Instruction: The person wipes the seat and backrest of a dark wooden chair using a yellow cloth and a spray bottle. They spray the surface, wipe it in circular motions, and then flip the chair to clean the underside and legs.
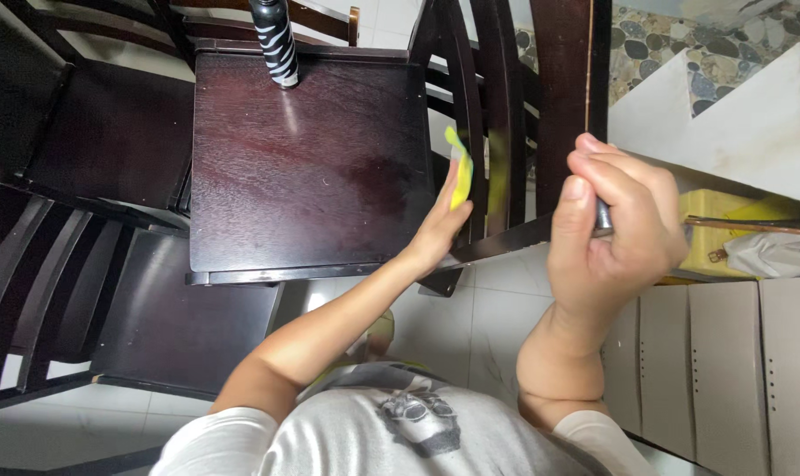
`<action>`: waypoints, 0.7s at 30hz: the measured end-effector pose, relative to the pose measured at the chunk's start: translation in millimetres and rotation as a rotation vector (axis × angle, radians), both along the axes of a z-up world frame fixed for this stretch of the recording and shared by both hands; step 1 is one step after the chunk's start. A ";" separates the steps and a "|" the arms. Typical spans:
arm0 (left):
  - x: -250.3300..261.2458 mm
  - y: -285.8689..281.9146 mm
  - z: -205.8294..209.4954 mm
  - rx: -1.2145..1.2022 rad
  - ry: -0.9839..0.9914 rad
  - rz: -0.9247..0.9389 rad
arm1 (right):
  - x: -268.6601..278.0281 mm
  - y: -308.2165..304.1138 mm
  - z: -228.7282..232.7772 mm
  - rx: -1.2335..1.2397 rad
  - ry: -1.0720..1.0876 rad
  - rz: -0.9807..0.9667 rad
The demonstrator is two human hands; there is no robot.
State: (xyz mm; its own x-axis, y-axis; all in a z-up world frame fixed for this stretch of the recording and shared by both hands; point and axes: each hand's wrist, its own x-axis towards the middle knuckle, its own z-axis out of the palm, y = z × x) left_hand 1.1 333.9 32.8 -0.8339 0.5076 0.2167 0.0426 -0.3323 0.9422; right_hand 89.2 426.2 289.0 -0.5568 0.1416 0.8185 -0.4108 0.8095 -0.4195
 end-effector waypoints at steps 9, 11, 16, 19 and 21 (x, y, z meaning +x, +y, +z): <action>6.3 -5.6 5.6 -0.224 0.288 0.026 | -1.4 3.3 5.6 0.033 -0.018 0.035; -19.5 10.3 6.2 -0.276 0.259 0.070 | -1.3 4.2 5.8 0.059 -0.025 0.030; -29.3 22.3 11.8 -0.177 -0.090 0.093 | -1.6 12.7 19.8 0.066 -0.119 0.178; -10.7 14.4 6.6 -0.252 0.002 0.060 | -3.9 42.4 59.7 0.324 -0.338 0.398; -10.0 11.3 1.4 -0.318 0.146 0.101 | -14.1 47.2 75.9 0.470 -0.435 0.480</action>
State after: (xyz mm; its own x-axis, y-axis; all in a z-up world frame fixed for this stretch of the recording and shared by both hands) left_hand -8.9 345.2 34.1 -0.8552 0.4854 0.1817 0.2016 -0.0114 0.9794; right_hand 75.0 473.4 364.9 -0.7524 -0.5003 0.4285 -0.6371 0.7179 -0.2805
